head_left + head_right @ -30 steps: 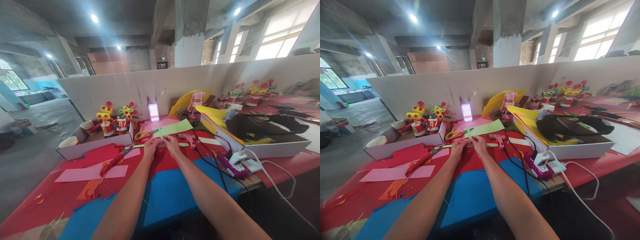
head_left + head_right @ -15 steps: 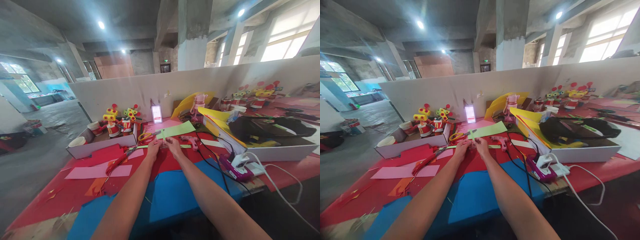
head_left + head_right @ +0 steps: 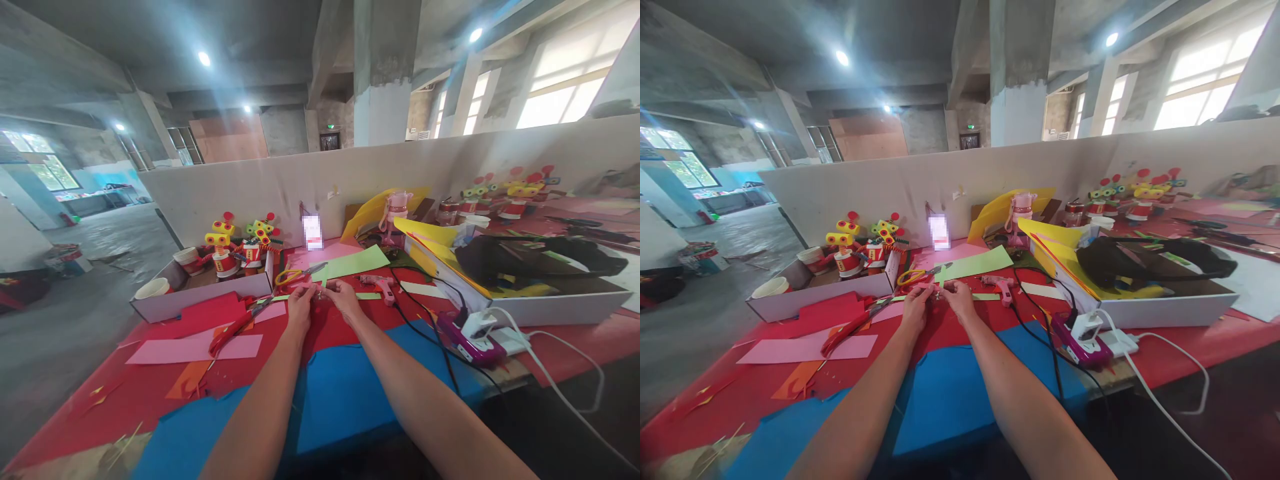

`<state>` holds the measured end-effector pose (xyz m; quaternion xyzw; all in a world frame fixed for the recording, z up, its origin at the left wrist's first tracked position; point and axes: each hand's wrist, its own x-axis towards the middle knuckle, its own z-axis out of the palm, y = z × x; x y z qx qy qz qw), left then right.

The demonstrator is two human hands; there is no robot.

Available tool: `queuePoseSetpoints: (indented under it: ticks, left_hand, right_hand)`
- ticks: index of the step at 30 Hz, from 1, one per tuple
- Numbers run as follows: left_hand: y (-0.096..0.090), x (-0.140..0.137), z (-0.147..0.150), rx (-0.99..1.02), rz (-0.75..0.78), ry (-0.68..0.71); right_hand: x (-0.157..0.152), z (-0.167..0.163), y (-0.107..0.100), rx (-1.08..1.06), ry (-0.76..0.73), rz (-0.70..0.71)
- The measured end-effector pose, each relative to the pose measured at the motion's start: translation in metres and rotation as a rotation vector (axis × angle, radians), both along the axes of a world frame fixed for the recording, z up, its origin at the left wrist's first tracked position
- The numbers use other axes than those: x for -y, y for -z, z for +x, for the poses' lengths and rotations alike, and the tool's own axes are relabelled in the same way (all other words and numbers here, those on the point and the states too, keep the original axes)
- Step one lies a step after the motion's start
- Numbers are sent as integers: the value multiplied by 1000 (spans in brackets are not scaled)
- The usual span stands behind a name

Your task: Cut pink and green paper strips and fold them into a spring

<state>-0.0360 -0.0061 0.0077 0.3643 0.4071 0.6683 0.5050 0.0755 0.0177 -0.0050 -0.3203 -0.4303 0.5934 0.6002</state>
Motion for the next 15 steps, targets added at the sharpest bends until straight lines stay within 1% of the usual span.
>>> queuePoseSetpoints:
  ticks: [2, 6, 10, 15]
  left_hand:
    - [0, 1, 0, -1, -5, 6]
    - [-3, 4, 1, 15, -13, 13]
    - [-4, 5, 1, 12, -5, 19]
    - [1, 0, -1, -66, 6, 70]
  right_hand:
    - [0, 0, 0, 25, -5, 7]
    - [3, 1, -3, 74, 53, -11]
    - [5, 2, -8, 46, 59, -14]
    - [5, 3, -8, 40, 71, -11]
